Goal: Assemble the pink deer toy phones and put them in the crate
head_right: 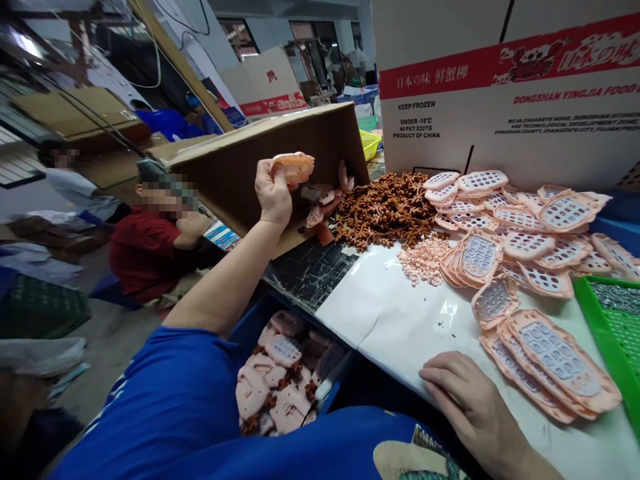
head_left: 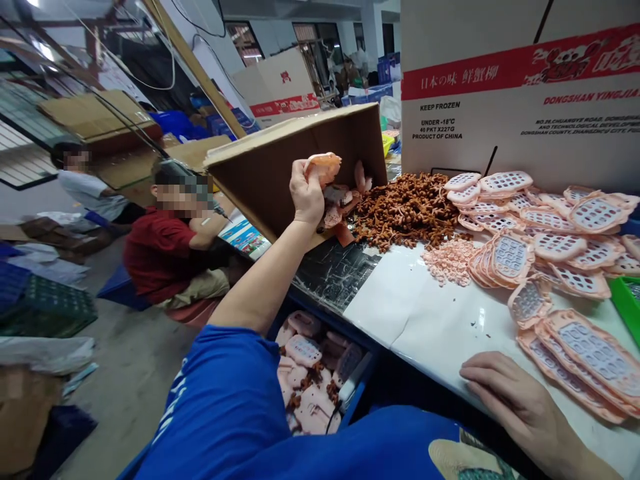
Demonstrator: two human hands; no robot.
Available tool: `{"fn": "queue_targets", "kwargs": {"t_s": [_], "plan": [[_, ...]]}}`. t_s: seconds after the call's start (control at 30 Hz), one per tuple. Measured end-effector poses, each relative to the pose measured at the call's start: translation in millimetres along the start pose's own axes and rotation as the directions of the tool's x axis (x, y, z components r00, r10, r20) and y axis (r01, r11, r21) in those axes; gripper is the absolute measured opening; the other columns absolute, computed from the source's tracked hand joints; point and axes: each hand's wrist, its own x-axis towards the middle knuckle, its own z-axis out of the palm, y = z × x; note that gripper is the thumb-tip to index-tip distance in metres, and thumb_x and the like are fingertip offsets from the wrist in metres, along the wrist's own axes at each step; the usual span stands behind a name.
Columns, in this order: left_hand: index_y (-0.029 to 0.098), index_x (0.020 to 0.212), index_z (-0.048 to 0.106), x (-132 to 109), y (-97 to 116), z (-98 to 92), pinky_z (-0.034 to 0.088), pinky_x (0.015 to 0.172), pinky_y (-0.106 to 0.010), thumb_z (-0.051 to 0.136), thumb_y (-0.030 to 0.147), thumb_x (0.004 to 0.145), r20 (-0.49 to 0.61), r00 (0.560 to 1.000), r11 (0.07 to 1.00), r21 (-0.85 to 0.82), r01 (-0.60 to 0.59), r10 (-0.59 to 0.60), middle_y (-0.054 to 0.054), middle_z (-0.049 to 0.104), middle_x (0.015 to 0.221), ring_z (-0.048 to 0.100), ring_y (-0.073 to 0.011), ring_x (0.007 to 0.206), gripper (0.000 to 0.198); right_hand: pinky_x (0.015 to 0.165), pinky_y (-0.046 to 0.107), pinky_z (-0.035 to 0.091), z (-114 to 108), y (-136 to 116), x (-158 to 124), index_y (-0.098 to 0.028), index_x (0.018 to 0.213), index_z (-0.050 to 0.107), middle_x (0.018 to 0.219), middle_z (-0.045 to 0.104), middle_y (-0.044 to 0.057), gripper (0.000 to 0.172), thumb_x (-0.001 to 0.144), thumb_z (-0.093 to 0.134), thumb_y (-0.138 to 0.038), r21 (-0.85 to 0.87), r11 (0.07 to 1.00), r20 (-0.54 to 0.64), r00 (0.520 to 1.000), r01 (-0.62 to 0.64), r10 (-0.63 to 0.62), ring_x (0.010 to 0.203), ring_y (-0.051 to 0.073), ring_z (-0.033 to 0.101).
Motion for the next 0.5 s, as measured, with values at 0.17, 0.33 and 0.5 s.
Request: {"fn": "queue_targets", "kwargs": {"t_s": [0.17,0.33,0.5], "plan": [[0.018,0.099,0.055,-46,90,-12.5,0.058,0.065,-0.027,0.053,0.053,0.096,0.163,0.986,0.944,-0.323,0.071,-0.018,-0.006,0.067,0.094,0.069,-0.0180,0.083,0.035,0.085,0.031,0.063,3,5,0,-0.029,0.110,0.069,0.107,0.071,0.005,0.019,0.093,0.060,-0.029,0.088,0.980,-0.067,0.981,-0.176,0.182,0.098,0.019,0.071],[0.019,0.100,0.061,-115,160,-12.3,0.063,0.070,-0.028,0.062,0.047,0.091,0.475,0.858,0.755,-0.486,0.441,-0.195,-0.004,0.068,0.095,0.071,-0.0219,0.097,0.029,0.094,0.040,0.061,1,-5,14,-0.031,0.136,0.050,0.141,0.056,0.012,0.051,0.089,0.067,-0.043,0.565,0.749,-0.043,0.894,-0.347,0.447,0.123,0.025,0.063],[0.021,0.107,0.065,-187,170,8.7,0.064,0.063,-0.024,0.071,0.043,0.083,0.749,0.576,0.445,-0.416,0.793,-0.326,-0.003,0.071,0.104,0.071,-0.0199,0.092,0.033,0.083,0.040,0.063,-10,-19,12,-0.027,0.136,0.047,0.144,0.053,0.016,0.053,0.091,0.058,-0.053,0.856,0.342,0.158,0.826,-0.388,0.541,0.113,0.027,0.069]]}}
